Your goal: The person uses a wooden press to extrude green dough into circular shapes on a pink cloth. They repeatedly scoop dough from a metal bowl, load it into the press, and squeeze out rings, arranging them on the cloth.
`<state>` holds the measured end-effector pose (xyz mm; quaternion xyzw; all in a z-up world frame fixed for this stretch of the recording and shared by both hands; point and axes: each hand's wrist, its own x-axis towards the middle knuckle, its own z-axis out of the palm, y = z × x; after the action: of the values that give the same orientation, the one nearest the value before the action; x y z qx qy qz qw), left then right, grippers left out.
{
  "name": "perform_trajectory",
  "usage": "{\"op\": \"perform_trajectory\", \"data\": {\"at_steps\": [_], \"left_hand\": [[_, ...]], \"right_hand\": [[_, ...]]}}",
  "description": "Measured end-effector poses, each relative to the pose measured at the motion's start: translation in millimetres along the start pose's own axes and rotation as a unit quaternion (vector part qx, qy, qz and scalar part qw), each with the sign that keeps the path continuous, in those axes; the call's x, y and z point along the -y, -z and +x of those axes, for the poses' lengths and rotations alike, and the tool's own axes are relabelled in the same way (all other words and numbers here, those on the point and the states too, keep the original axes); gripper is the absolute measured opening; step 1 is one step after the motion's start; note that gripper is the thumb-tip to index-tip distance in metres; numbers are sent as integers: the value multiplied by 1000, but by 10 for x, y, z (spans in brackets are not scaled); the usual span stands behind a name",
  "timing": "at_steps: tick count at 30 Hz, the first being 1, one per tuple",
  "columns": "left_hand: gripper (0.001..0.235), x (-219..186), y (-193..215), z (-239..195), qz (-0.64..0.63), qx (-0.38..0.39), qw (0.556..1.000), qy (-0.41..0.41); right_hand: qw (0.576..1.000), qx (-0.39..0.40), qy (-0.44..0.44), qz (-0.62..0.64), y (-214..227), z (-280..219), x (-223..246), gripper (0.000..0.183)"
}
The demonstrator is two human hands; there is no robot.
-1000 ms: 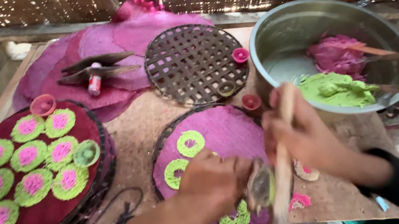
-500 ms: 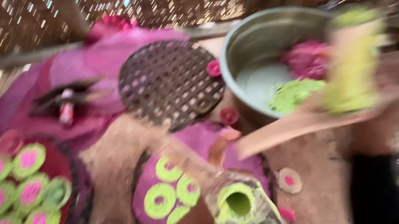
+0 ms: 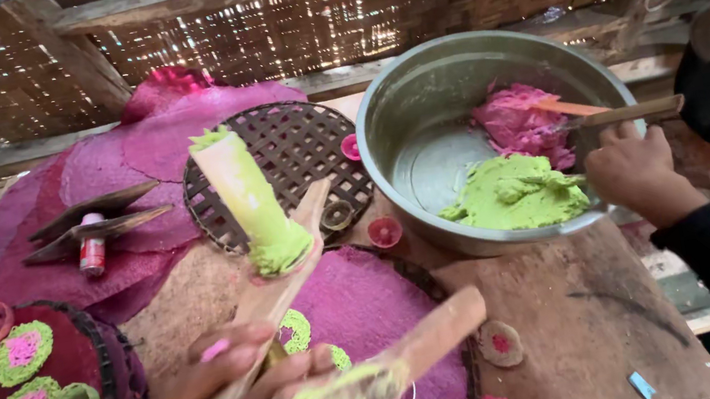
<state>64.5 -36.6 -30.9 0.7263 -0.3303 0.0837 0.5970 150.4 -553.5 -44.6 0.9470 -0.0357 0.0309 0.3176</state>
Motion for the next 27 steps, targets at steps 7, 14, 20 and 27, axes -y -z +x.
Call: {"op": "perform_trajectory", "data": {"at_steps": [7, 14, 20, 27], "left_hand": [[35, 208, -96, -35, -35, -109, 993, -5], [25, 378, -481, 600, -292, -240, 922, 80], [31, 91, -461, 663, 367, -305, 871, -114], [30, -180, -210, 545, 438, -201, 872, -89]], "right_hand": [[984, 163, -21, 67, 291, -194, -505, 24], [984, 103, -2, 145, 1063, -883, -407, 30], [970, 68, 14, 231, 1588, -1527, 115, 46], [952, -164, 150, 211, 2003, -1601, 376, 55]]}}
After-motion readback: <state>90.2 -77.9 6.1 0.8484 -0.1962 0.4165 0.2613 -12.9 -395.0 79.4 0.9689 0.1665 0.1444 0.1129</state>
